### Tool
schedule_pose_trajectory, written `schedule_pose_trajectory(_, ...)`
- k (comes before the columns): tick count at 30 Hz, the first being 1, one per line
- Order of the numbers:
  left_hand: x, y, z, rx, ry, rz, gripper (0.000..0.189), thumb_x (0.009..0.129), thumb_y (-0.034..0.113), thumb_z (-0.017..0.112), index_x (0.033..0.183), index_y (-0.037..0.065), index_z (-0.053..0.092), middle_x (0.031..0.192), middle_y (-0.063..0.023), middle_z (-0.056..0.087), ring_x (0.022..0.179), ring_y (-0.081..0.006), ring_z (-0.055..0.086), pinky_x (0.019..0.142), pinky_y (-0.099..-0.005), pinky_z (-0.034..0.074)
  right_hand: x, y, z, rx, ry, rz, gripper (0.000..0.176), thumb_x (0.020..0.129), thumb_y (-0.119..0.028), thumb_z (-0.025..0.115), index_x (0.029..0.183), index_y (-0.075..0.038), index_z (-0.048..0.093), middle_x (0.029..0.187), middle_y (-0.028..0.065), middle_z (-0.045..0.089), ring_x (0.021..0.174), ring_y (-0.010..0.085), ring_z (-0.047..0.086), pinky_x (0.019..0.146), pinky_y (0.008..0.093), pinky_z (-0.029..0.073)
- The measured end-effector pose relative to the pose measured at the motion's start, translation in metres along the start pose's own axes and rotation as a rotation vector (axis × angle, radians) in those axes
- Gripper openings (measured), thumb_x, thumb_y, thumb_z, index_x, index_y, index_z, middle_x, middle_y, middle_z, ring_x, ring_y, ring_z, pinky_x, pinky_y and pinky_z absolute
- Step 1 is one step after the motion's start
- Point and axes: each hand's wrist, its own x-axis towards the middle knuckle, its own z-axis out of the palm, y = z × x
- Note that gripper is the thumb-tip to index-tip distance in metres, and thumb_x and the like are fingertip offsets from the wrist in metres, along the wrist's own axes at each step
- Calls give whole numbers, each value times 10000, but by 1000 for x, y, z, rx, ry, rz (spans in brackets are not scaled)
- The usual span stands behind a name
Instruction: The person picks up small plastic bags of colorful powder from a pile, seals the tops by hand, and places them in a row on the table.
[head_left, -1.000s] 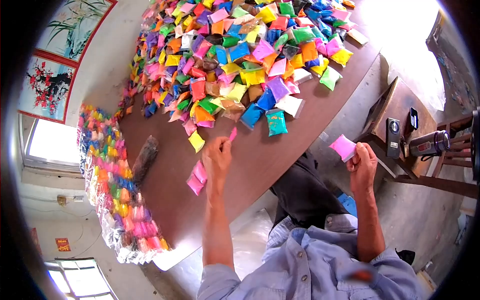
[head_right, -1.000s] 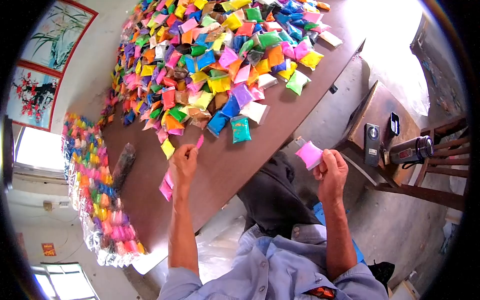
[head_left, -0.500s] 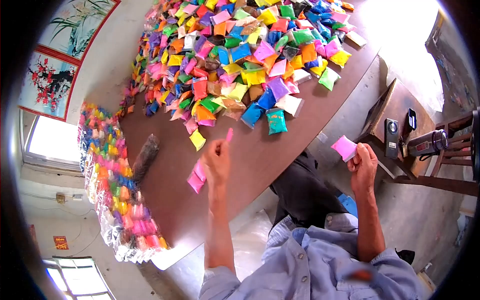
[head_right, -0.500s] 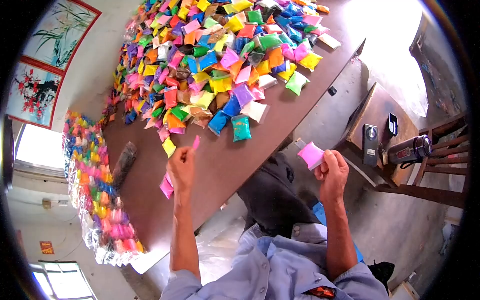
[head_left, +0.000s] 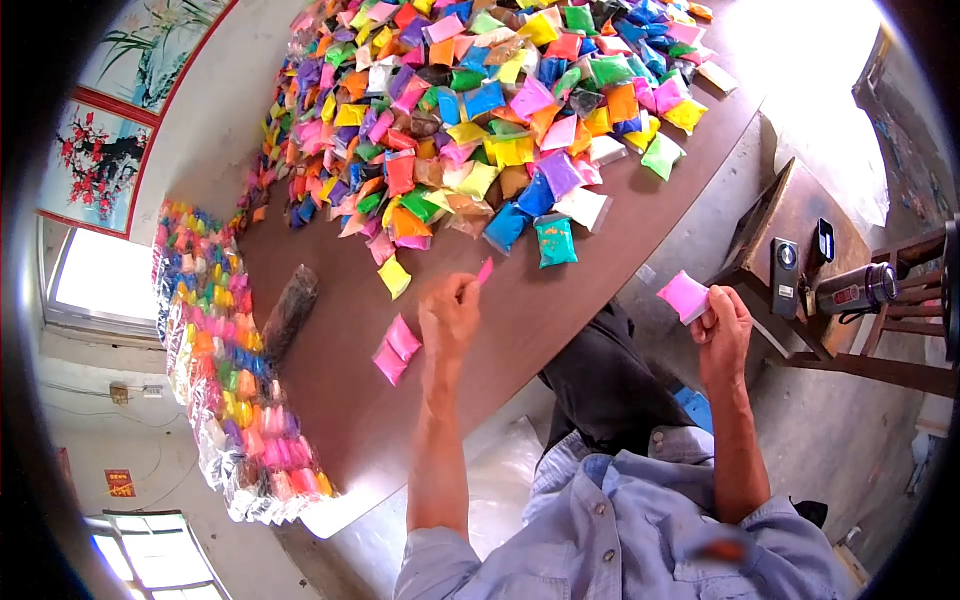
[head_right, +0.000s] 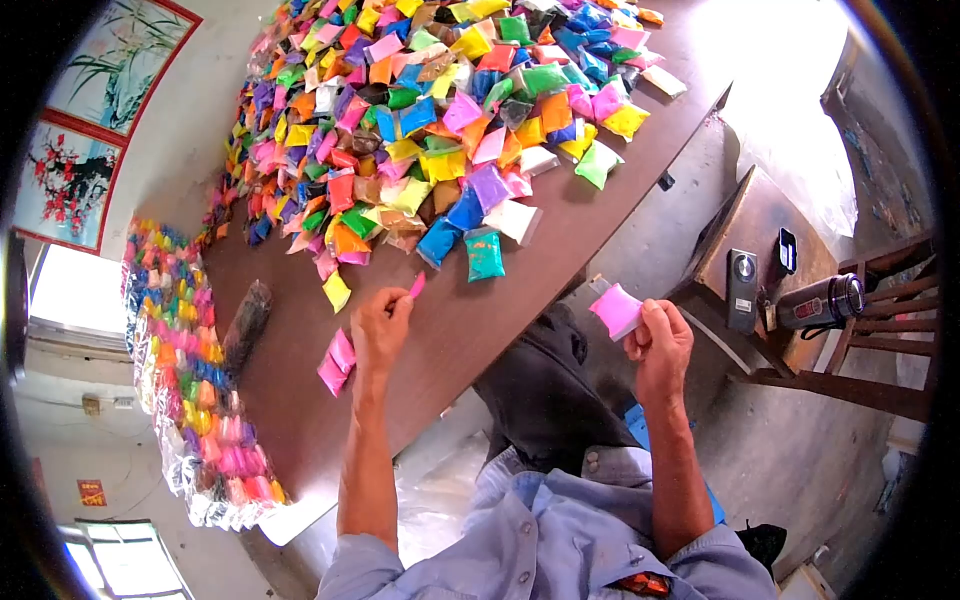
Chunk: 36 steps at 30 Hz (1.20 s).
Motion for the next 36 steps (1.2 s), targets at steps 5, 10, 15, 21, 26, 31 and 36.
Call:
schedule_pose_trajectory(5,-44,73,12,-168,-278,0,128,943,144,730,1002,35,763,796,-119,735,712,-181,708,661,-338,547,1,0,-4,2,-2,-13,253,1046,-222,605,821,-107,598,681,-42,460,567,64,439,502,234,355)
schedule_pose_trajectory(10,-59,97,18,-330,-252,-4,134,965,137,724,1024,22,762,850,-106,749,733,-134,689,656,-306,540,1,-6,-9,9,23,-5,251,1046,-216,601,823,-103,598,681,-41,464,566,67,438,502,238,355)
schedule_pose_trajectory(15,-11,15,-8,-169,64,-248,181,964,171,708,988,-4,745,792,-124,722,693,-187,694,670,-336,543,0,-8,-10,22,44,-4,249,1043,-213,600,820,-100,596,679,-41,466,570,69,437,502,244,356)
schedule_pose_trajectory(21,10,-10,3,-44,151,-144,147,939,152,709,958,12,752,812,-135,744,702,-231,712,678,-372,555,-2,0,-9,2,8,2,249,1037,-220,605,823,-92,596,677,-39,463,562,74,437,499,244,357)
schedule_pose_trajectory(26,-25,39,6,-109,-169,-111,159,948,189,704,976,40,749,842,-154,751,752,-280,739,695,-395,563,0,-1,-9,14,47,3,239,1042,-206,598,832,-90,600,674,-37,467,563,76,441,494,246,354)
schedule_pose_trajectory(31,-71,107,19,-387,-507,76,148,974,167,732,1023,31,765,823,-85,739,723,-101,660,638,-298,530,0,1,-10,4,37,17,243,1045,-207,595,829,-96,598,681,-35,472,564,77,445,500,246,352)
schedule_pose_trajectory(36,-57,119,4,-404,-256,-280,156,983,160,736,1078,38,757,826,-63,738,762,-88,654,673,-286,532,-1,-6,-15,18,44,23,249,1045,-210,597,824,-96,592,684,-35,473,568,76,447,509,247,354)
